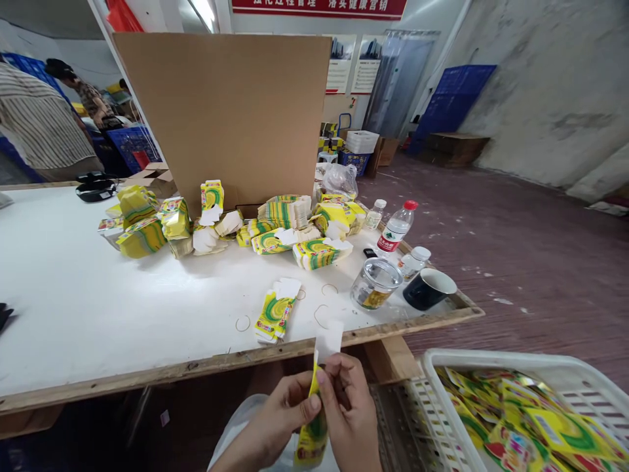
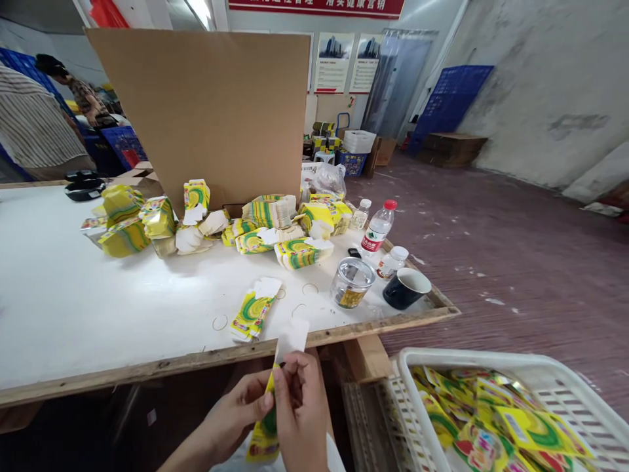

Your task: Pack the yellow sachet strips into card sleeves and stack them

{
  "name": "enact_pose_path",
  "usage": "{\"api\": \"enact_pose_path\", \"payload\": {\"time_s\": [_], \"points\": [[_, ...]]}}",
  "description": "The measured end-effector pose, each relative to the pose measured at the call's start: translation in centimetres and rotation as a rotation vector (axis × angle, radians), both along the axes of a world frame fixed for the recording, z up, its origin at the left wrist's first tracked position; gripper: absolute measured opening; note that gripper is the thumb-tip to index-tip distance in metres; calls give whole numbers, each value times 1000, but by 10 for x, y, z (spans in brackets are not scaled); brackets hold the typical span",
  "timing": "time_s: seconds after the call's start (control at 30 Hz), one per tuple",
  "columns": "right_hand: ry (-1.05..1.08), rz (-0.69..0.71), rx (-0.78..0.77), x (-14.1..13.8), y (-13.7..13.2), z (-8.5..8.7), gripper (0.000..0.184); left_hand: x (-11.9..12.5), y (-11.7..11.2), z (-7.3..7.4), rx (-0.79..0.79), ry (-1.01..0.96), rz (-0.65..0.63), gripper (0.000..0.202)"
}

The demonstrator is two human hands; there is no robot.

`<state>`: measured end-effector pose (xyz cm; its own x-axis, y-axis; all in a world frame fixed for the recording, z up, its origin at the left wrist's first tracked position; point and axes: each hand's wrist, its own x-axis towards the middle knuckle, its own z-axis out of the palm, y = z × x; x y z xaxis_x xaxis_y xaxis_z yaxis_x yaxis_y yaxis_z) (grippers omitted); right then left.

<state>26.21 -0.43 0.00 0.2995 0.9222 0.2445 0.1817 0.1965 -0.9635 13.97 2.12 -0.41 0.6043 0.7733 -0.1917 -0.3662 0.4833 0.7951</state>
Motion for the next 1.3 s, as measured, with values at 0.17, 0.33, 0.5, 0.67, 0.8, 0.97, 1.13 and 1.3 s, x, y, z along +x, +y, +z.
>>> {"api": "enact_pose_path", "payload": {"time_s": [0.17, 0.33, 0.5, 0.67, 0.8, 0.97, 1.13, 1.3], "points": [[-49, -89, 31, 1, 1, -5, 33, 3, 8, -2, -15, -3, 151, 46], [-108, 44, -108, 12, 6, -12, 23, 0, 17, -11, 71, 144, 286, 44], [-11, 8, -146, 21, 8, -14, 25, -3, 14, -11, 201, 213, 320, 57], [65, 97, -61, 26, 8, -11, 40, -17, 15, 3, 276, 211, 197, 64], [119, 241, -129, 33, 8, -1, 28, -28, 19, 10, 172, 97, 34, 57], [4, 264, -140, 36, 9, 7, 38, -26, 15, 10, 80, -10, -61, 45], [-18, 103, -56, 36, 12, 5, 25, -24, 13, 7, 135, 40, 23, 75], [-137, 153, 16, 41, 13, 8, 31, -24, 19, 1, 260, 150, 81, 44]]}}
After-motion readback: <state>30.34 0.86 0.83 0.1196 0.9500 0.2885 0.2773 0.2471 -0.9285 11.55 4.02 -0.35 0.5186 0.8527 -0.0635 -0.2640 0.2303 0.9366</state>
